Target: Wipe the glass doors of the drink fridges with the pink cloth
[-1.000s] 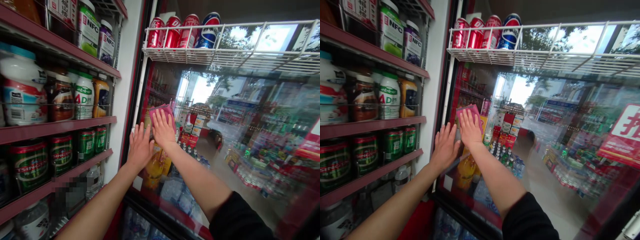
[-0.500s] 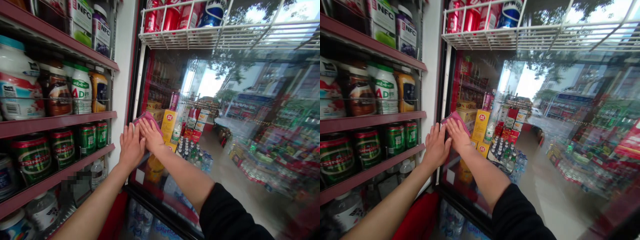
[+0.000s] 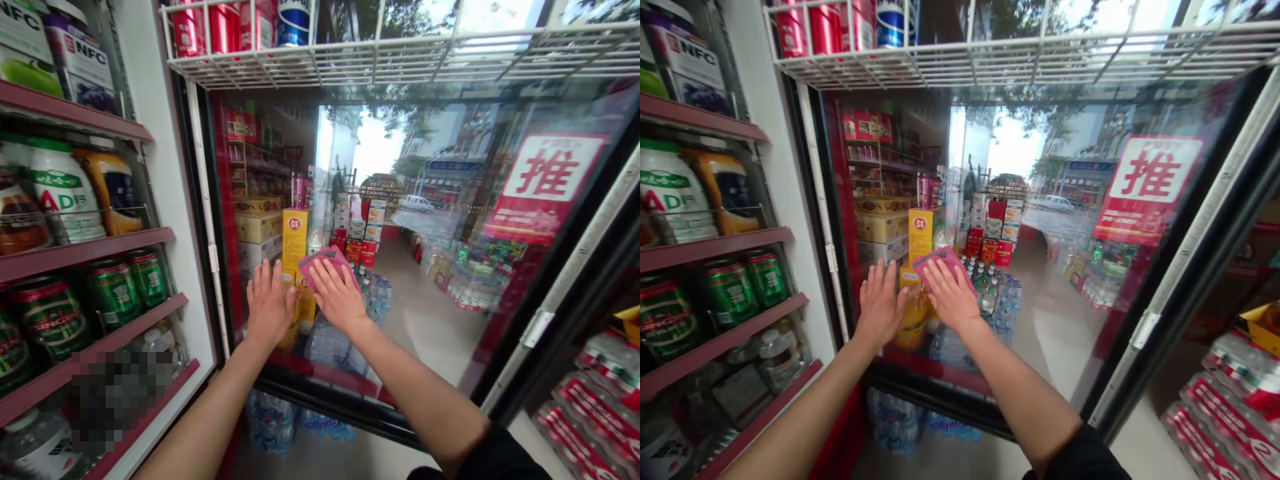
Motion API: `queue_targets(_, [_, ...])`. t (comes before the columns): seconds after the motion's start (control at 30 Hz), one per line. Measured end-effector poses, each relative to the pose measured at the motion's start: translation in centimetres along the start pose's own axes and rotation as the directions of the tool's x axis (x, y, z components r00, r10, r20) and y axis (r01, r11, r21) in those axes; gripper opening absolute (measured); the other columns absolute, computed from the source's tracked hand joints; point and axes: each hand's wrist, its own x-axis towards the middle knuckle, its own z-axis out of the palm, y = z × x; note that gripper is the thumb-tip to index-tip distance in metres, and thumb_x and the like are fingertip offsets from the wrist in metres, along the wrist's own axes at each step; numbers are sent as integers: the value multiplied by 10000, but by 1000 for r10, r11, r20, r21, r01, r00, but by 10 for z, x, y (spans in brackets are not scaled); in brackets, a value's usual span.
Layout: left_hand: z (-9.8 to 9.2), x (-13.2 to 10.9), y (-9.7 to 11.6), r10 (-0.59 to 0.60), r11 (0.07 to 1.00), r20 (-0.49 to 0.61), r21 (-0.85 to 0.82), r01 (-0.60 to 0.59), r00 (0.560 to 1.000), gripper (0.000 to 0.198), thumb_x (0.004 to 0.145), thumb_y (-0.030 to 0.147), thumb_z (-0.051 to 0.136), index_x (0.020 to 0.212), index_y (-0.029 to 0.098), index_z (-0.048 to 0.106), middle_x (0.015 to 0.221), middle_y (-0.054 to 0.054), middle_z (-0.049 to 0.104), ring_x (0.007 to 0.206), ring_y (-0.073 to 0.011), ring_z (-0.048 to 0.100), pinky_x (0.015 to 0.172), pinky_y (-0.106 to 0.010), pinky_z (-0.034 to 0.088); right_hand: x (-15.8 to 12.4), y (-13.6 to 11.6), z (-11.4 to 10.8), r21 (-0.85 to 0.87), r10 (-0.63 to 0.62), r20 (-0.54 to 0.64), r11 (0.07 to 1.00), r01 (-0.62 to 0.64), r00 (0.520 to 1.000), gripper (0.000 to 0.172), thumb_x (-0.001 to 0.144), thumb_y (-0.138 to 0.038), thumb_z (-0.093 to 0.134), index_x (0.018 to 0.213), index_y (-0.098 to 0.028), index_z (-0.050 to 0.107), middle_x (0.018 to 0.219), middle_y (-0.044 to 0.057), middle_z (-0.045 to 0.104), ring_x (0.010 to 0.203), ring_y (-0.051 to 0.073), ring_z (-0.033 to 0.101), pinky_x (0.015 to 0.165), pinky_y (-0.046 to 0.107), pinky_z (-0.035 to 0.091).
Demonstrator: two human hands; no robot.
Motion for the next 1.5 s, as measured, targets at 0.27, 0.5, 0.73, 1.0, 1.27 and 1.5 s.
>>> queue_targets(0.27, [23, -19, 60, 147, 988, 50, -59, -144, 988, 718, 1104, 444, 441, 1754, 157, 332, 1842, -214, 241, 1720, -428, 215, 1350, -697, 259, -67, 58, -37, -121, 220, -124, 964, -235, 967, 756, 1091, -395, 585, 1773, -227, 306, 1801, 125, 398, 1702, 299, 305, 1417, 549, 30])
queue_targets(0.5, [32, -33, 108, 261, 961, 82, -119, -250, 962, 743, 1109, 468, 443, 1761, 145, 293, 1845, -229, 217, 1725, -437, 188, 1354, -695, 238, -128, 116, -63, -263, 374, -254, 861, -435, 892, 755, 1080, -464, 569, 1749, -179, 363, 1773, 193, 428, 1716, 342, 265, 1402, 622, 77])
queue_targets(0.73, [37, -37, 140, 353, 925, 51, -172, -340, 934, 743, 1111, 436, 464, 1765, 141, 269, 1848, -235, 199, 1732, -428, 168, 1366, -676, 222, -176, 150, -81, -359, 364, -446, 764, -537, 817, 783, 1096, -442, 485, 1744, -48, 293, 1733, 283, 441, 1744, 349, 147, 1374, 663, 196])
queue_targets(1.0, [32, -40, 143, 368, 912, 10, -199, -359, 930, 759, 1112, 424, 477, 1780, 172, 220, 1858, -218, 176, 1739, -410, 147, 1370, -663, 217, -201, 144, -65, -324, 472, -523, 660, -677, 710, 794, 1083, -439, 432, 1757, -57, 257, 1729, 315, 420, 1698, 436, 274, 1292, 721, 326])
queue_targets(1.27, [38, -52, 107, 265, 946, 31, -201, -254, 964, 775, 1109, 436, 459, 1789, 182, 189, 1862, -217, 159, 1744, -407, 125, 1374, -670, 211, -176, 89, -28, -227, 511, -470, 717, -658, 719, 827, 1036, -360, 529, 1740, -6, 274, 1729, 366, 381, 1705, 470, 209, 1250, 794, 320])
queue_targets(1.5, [34, -55, 70, 203, 966, 19, -169, -197, 979, 768, 1110, 420, 458, 1787, 164, 198, 1861, -218, 163, 1747, -386, 129, 1385, -647, 200, -127, 41, 0, -259, 420, -384, 806, -533, 822, 718, 1088, -421, 498, 1702, -63, 406, 1679, 320, 495, 1713, 415, 238, 1307, 718, 260])
